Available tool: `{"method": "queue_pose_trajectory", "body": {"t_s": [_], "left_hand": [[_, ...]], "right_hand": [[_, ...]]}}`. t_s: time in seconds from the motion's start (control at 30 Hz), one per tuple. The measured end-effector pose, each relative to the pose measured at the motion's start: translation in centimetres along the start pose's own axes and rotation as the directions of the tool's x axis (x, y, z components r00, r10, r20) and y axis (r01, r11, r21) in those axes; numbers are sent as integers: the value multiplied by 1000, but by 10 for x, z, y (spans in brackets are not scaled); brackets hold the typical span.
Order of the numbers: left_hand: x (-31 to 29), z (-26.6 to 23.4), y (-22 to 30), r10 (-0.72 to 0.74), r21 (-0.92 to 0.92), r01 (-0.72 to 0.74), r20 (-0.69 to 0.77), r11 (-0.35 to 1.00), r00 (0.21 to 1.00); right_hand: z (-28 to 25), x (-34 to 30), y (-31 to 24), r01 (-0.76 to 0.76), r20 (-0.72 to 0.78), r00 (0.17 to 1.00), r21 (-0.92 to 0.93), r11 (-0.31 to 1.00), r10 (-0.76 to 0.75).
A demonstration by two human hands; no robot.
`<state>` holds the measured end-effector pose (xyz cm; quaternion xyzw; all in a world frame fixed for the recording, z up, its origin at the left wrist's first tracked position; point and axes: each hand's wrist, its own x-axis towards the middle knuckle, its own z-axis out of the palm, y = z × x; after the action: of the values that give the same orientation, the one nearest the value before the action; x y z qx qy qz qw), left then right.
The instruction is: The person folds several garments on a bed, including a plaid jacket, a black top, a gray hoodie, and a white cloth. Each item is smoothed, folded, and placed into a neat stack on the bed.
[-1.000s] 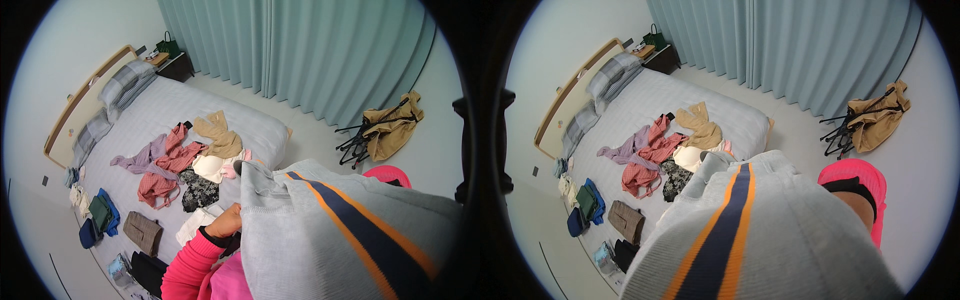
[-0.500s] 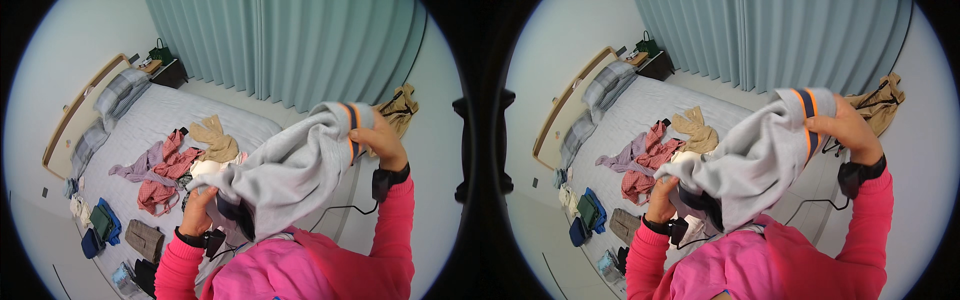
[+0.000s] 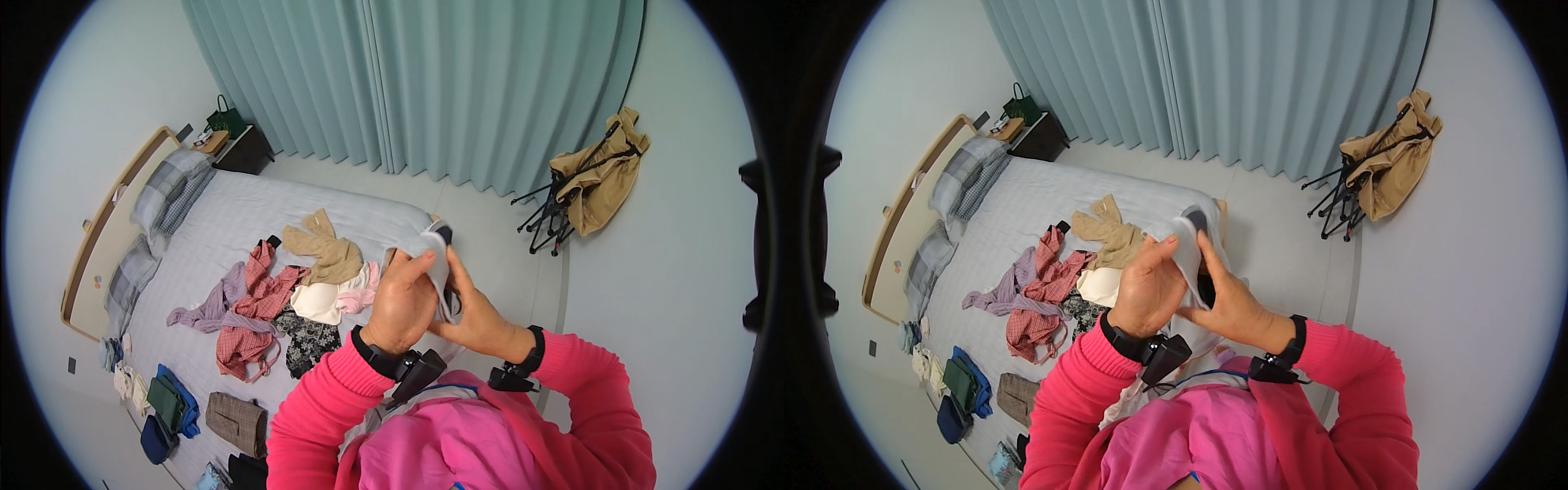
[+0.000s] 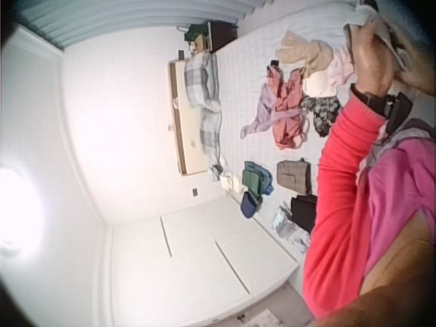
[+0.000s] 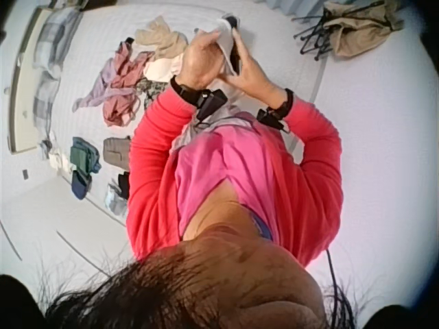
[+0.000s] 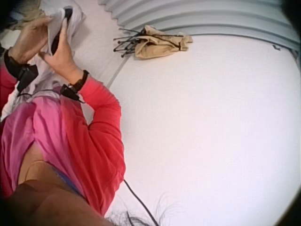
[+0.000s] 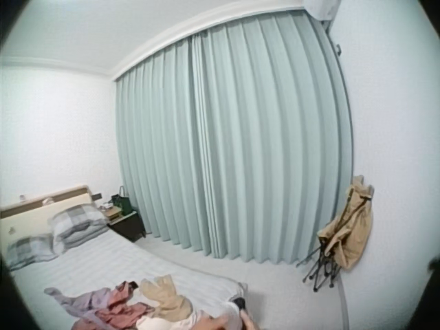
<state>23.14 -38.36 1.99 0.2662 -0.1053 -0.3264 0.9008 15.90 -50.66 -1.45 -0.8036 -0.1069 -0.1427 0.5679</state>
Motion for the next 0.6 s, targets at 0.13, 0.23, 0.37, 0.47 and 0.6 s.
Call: {"method": "queue_pose_trajectory", "body": {"t_s": [0.13,0.23,0.37,0.47,0.6], "left_hand": [[-5,6,14,0,126,-31,235,992,972],[-10,-2,41,129,619,-304,312,724,941],[-16,-32,45,276,833,-381,287,400,917],[-23,-68,30,294,927,-300,229,225,928],[-30,-121,-6,192,869,-85,-11,488,981]], "right_hand": [[-26,25,8,-309,47,951,130,942,306],[-80,51,-4,-395,274,897,139,908,348],[-113,70,-40,-514,481,816,348,784,322],[-101,85,-67,-451,409,850,237,861,332],[-104,87,-99,-394,329,892,232,889,310]]}}
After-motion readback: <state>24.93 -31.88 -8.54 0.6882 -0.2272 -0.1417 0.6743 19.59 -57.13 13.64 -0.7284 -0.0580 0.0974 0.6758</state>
